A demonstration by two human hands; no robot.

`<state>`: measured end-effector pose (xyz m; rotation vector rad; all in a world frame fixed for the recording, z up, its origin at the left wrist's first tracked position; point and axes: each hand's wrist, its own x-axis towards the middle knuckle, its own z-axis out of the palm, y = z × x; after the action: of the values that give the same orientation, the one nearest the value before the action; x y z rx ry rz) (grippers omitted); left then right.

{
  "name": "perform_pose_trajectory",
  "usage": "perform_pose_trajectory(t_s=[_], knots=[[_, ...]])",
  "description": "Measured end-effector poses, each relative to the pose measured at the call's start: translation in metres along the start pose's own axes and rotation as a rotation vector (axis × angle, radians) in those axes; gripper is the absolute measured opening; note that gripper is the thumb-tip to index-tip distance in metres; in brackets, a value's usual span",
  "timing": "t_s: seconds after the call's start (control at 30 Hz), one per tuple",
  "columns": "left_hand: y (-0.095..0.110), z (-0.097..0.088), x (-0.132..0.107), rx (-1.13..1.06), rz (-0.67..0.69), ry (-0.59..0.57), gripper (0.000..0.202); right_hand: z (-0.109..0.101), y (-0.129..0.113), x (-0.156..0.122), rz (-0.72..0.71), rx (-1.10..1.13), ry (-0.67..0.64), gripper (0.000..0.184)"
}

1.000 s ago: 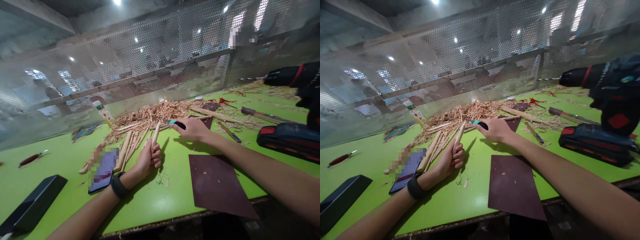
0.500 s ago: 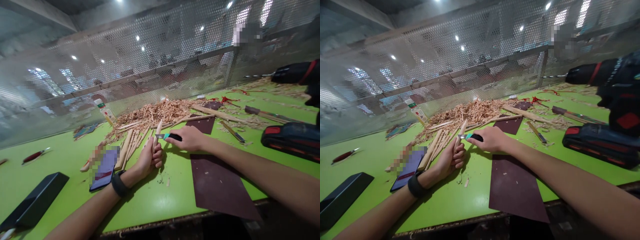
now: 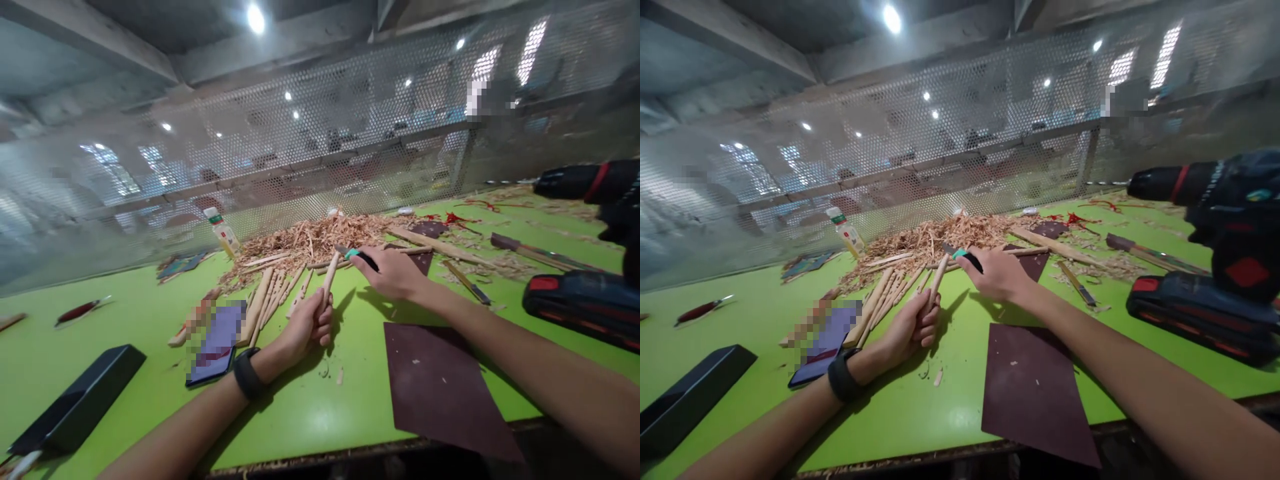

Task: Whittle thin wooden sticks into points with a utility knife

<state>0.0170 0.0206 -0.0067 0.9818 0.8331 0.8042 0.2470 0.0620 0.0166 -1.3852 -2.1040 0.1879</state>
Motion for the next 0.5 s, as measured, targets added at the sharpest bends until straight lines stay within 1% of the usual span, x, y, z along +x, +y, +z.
perform_pose_trajectory(t_s=[0.1, 0.2, 0.3, 0.4, 0.5], knots=[[-0.003, 0.001, -0.001, 0.045, 0.080, 0.000, 0.035, 0.001, -0.004, -0.003, -0.065, 0.042, -0.043, 0.058], [-0.008, 0.004, -0.003, 0.103, 0.192, -0.014, 0.035, 0.003, -0.008, -0.005, -0.123, 0.105, -0.078, 0.055], [-0.012, 0.008, -0.007, 0.182, 0.283, -0.031, 0.037, 0.008, -0.012, -0.008, -0.191, 0.235, -0.101, 0.058], [-0.012, 0.009, -0.008, 0.253, 0.358, 0.016, 0.037, 0.016, -0.013, -0.010, -0.183, 0.416, -0.162, 0.063], [-0.011, 0.008, -0.007, 0.290, 0.450, 0.080, 0.034, 0.020, -0.014, -0.013, -0.155, 0.523, -0.199, 0.058]])
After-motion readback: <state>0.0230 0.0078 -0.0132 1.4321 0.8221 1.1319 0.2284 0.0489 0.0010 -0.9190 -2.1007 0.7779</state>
